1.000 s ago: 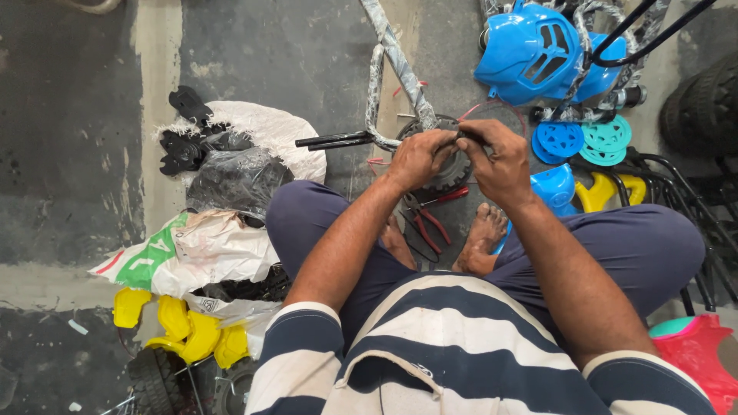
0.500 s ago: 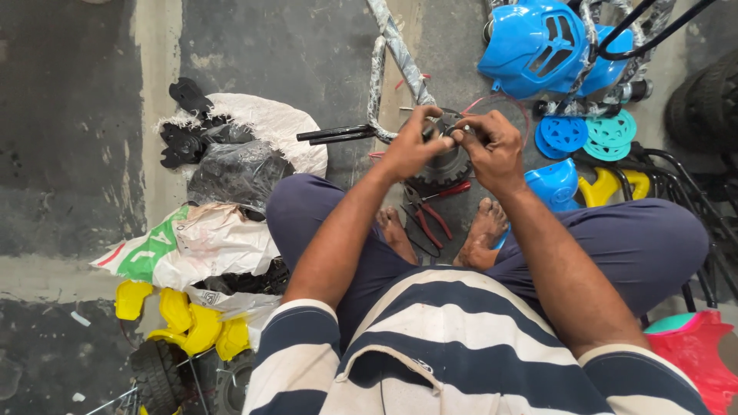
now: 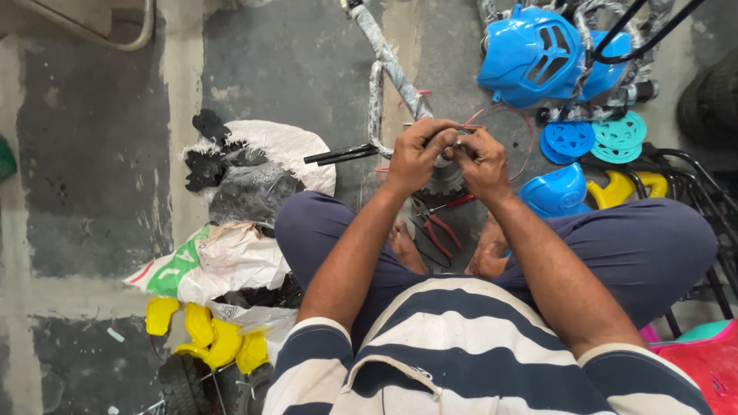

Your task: The person assembles a toy vehicle by attaching wheels to the axle using pliers and a screwdriver. They pick up wheels, align them with the axle, and secure them with fasteners while sitting on the floor.

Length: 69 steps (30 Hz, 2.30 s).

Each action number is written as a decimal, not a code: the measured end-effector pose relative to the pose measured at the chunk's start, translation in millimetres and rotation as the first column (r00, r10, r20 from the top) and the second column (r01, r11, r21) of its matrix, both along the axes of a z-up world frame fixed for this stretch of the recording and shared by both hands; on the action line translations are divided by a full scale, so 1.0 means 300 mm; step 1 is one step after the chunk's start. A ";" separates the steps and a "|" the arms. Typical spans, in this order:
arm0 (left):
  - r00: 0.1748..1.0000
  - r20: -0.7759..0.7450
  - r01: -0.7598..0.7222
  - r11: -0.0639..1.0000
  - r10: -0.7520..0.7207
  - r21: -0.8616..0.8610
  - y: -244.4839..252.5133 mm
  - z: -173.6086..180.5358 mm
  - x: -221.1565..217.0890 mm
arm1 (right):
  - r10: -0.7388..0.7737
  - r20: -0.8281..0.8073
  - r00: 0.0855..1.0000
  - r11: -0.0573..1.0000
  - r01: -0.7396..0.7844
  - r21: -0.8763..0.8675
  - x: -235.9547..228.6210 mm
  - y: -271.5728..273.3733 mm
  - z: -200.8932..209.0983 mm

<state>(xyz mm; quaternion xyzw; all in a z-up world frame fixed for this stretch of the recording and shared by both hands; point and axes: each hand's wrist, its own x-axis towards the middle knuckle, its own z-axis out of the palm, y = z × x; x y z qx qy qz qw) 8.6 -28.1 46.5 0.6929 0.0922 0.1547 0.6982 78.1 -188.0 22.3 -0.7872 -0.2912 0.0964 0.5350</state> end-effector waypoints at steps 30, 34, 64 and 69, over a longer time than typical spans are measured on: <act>0.992 -0.079 -0.048 0.862 0.101 0.504 -0.035 -0.088 -0.040 | 0.044 -0.063 0.997 0.997 -0.040 0.064 0.020 -0.057 0.089; 0.987 -0.116 -0.040 0.868 0.112 0.495 -0.041 -0.099 -0.040 | 0.095 0.112 0.989 0.995 -0.091 -0.040 0.022 -0.012 0.134; 0.927 0.325 0.358 0.704 -0.187 -0.613 0.018 0.181 -0.266 | 0.098 0.066 0.993 0.995 -0.096 -0.031 0.015 -0.017 0.048; 0.893 0.421 0.439 0.511 -0.159 -0.739 0.024 0.211 -0.273 | 0.097 0.094 0.991 0.995 -0.093 -0.041 0.015 -0.017 0.048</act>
